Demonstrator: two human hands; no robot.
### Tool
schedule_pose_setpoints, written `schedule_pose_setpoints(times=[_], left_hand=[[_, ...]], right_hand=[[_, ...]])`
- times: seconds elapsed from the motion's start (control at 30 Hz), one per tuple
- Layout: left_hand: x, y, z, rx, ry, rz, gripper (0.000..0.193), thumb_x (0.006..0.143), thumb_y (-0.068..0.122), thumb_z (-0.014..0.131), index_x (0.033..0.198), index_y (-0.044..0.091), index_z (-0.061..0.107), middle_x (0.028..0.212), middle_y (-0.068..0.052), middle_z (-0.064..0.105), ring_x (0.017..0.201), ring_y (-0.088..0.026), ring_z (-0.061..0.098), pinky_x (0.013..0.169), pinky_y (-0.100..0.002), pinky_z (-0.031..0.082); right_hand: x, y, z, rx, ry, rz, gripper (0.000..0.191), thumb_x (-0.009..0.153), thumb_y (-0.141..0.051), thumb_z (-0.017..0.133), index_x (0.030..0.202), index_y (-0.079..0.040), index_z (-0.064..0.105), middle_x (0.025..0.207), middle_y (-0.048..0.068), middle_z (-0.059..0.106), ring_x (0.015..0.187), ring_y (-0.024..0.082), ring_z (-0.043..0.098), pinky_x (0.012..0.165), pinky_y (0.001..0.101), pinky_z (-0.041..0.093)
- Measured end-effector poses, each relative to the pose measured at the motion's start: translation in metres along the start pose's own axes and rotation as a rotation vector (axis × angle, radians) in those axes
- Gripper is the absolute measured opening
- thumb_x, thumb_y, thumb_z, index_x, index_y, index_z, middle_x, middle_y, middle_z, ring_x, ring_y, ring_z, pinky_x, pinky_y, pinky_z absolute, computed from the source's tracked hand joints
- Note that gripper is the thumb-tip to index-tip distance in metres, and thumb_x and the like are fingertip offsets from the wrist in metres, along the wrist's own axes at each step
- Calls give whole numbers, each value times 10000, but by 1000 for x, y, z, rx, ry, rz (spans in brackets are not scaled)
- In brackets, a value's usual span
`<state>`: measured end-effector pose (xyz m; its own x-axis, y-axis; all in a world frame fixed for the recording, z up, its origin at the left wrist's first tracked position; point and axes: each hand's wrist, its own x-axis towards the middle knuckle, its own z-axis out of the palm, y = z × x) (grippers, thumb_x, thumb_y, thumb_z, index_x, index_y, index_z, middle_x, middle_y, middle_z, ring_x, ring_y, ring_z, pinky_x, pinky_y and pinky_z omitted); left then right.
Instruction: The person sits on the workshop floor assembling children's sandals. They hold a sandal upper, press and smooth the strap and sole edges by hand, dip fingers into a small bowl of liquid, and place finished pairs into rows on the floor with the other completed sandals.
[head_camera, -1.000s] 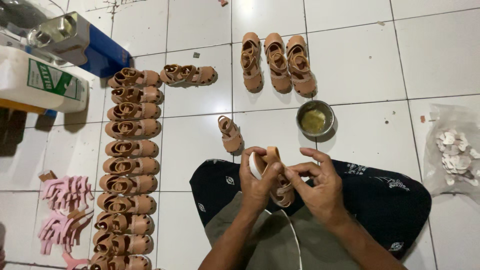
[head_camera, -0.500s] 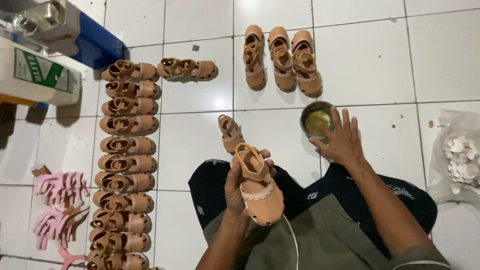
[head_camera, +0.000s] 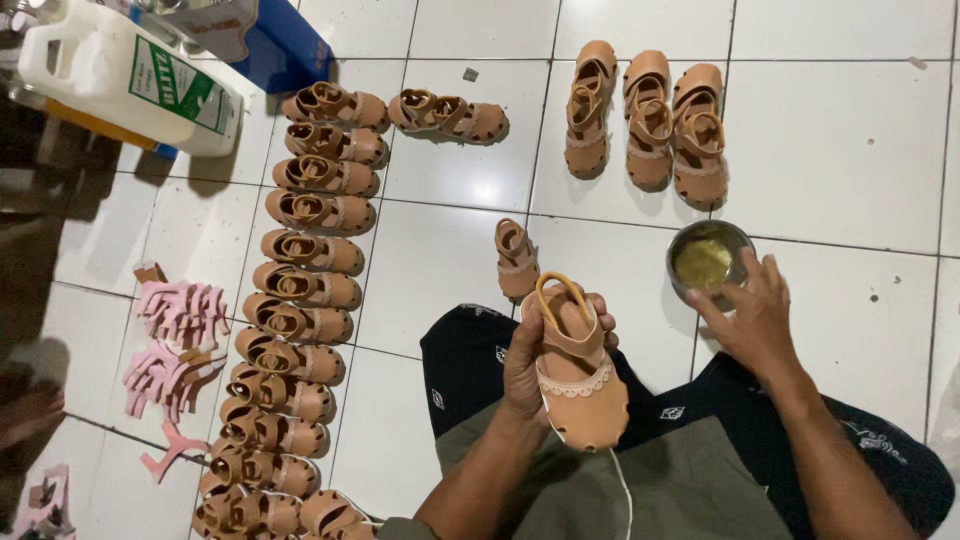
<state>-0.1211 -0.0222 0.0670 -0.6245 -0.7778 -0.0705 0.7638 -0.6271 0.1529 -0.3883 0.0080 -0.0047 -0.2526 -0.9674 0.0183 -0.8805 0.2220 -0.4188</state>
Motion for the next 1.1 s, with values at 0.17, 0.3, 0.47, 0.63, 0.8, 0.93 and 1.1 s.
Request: schedule_pose_setpoints(times=[0.17,0.3,0.47,0.63,0.8,0.93,1.1], left_hand=[[-10,-7,6,59,-22,-34,620,1025,398,709,1456,10,490,1297,-165,599,1169,-247,644,977,-393,591],[-18,-17,20,209,69,75,601,949,321,760,1404,73,454,1289,-121,587,1184,-232,639,1003,-388,578],[-34,-15,39,356,-106,148,571,948,256,794,1381,67,473,1260,-116,570,1205,-237,631,1055,-385,576],[-44,-12,51,88,-100,59,468,986,203,754,1339,61,483,1224,-130,551,1171,-240,636,940,-408,625],[-53,-13,58,8,-114,54,449,975,184,740,1326,66,488,1210,-121,549,1170,-235,639,923,-412,634],[-60,-18,63,99,-60,73,444,977,181,737,1325,50,494,1228,-113,547,1161,-225,631,957,-399,620],[-65,-21,66,99,-93,91,428,1011,176,738,1337,53,490,1239,-112,548,1165,-217,617,992,-383,601]], right_hand=[[-62,-90,-53,977,186,68,527,948,-170,720,1404,-7,512,1280,181,691,1263,241,682,1052,415,600],[-85,-147,-85,885,303,-185,747,843,-67,792,1451,76,381,1160,223,702,1206,257,676,1104,422,535],[-92,-166,-100,887,370,-168,644,902,-52,786,1425,52,424,1041,153,748,1052,200,750,1006,353,604],[-127,-171,-115,941,270,-252,384,972,17,535,1349,82,515,1320,283,619,1291,332,608,1127,437,509],[-146,-178,-111,1160,264,-177,516,1022,-199,600,1440,61,443,1391,247,589,1340,288,594,1148,411,520],[-145,-182,-107,1047,383,-215,646,964,-121,725,1483,54,382,1313,245,626,1288,280,643,1134,415,543],[-147,-189,-108,1019,392,-263,580,998,-126,726,1459,40,415,1242,196,674,1193,241,702,1050,380,603]])
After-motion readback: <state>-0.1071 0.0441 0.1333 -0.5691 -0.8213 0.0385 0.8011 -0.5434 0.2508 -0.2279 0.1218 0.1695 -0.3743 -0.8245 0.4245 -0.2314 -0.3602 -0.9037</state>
